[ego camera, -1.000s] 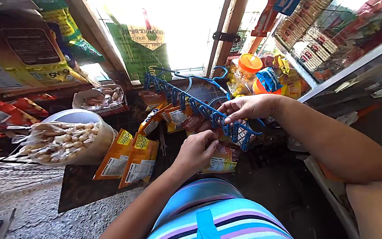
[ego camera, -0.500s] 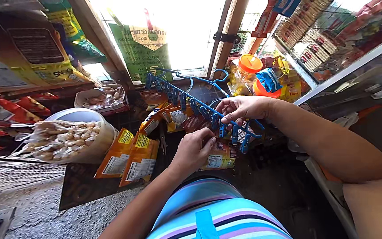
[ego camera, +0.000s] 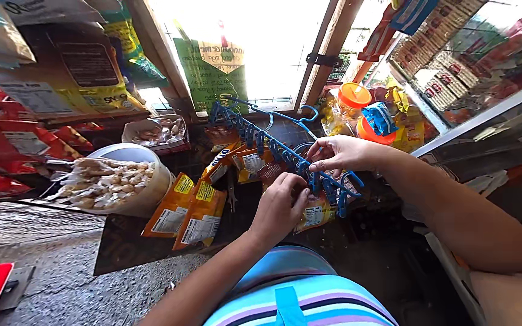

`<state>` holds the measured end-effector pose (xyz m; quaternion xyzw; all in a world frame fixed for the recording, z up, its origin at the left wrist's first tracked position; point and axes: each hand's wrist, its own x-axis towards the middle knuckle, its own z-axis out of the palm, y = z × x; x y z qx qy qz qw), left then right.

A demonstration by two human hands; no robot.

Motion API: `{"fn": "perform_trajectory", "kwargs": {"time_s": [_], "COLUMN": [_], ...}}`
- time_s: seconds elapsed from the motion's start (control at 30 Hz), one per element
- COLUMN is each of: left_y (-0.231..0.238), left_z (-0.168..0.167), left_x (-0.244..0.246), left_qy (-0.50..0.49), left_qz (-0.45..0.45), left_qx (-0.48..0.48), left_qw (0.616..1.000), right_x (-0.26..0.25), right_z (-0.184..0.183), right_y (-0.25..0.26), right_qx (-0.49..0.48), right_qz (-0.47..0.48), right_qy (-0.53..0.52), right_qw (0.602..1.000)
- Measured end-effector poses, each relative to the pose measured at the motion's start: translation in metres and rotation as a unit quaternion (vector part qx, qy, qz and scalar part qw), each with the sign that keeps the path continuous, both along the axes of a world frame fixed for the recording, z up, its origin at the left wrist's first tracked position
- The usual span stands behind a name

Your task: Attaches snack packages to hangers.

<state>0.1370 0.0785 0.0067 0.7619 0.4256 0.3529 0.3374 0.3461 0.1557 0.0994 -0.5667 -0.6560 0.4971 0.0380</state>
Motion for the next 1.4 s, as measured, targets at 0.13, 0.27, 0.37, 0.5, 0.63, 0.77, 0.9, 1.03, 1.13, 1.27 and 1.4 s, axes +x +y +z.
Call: {"fn": "perform_trajectory", "kwargs": {"time_s": [0.13, 0.27, 0.37, 0.5, 0.63, 0.77, 0.9, 1.03, 1.13, 1.27, 1.4], "left_y": [-0.010, -0.027, -0.044, -0.068, -0.084, -0.087, -0.078, -0.075, -0.074, -0.074, -0.074], "left_z": [0.002, 0.007, 0.007, -0.002, -0.009, 0.001, 0.004, 0.006, 0.000, -0.005, -0.006], "left_x": [-0.035, -0.077, -0.100, -0.123, -0.147, -0.165, -0.169, -0.168, -0.172, -0.177, -0.180], "left_qy": [0.011, -0.041, -0.074, -0.118, -0.148, -0.184, -0.195, -0.189, -0.195, -0.200, -0.206], "left_qz": [0.013, 0.012, 0.013, -0.007, -0.034, -0.067, -0.090, -0.119, -0.127, -0.120, -0.133], "left_qx": [0.042, 0.060, 0.044, 0.015, 0.013, 0.017, 0.042, 0.037, 0.032, 0.020, -0.021], "left_qw": [0.999, 0.997, 0.996, 0.993, 0.988, 0.981, 0.976, 0.974, 0.972, 0.972, 0.969], "right_x": [0.012, 0.018, 0.018, 0.012, 0.006, 0.005, -0.007, -0.006, 0.001, 0.015, 0.034], "right_z": [-0.015, -0.035, -0.045, -0.049, -0.045, -0.031, -0.014, -0.005, 0.002, 0.015, 0.032], "right_y": [-0.006, -0.001, 0.001, 0.001, -0.003, -0.019, -0.040, -0.058, -0.069, -0.076, -0.084], "right_qx": [0.258, 0.167, 0.110, 0.157, 0.216, 0.321, 0.404, 0.477, 0.522, 0.579, 0.618], "right_qz": [0.003, -0.043, -0.094, -0.191, -0.239, -0.209, -0.231, -0.235, -0.241, -0.231, -0.227], "right_qy": [-0.153, -0.243, -0.132, -0.046, -0.014, -0.063, -0.085, -0.106, -0.112, -0.082, -0.025], "right_qw": [0.954, 0.954, 0.981, 0.968, 0.947, 0.921, 0.881, 0.840, 0.810, 0.777, 0.752]}}
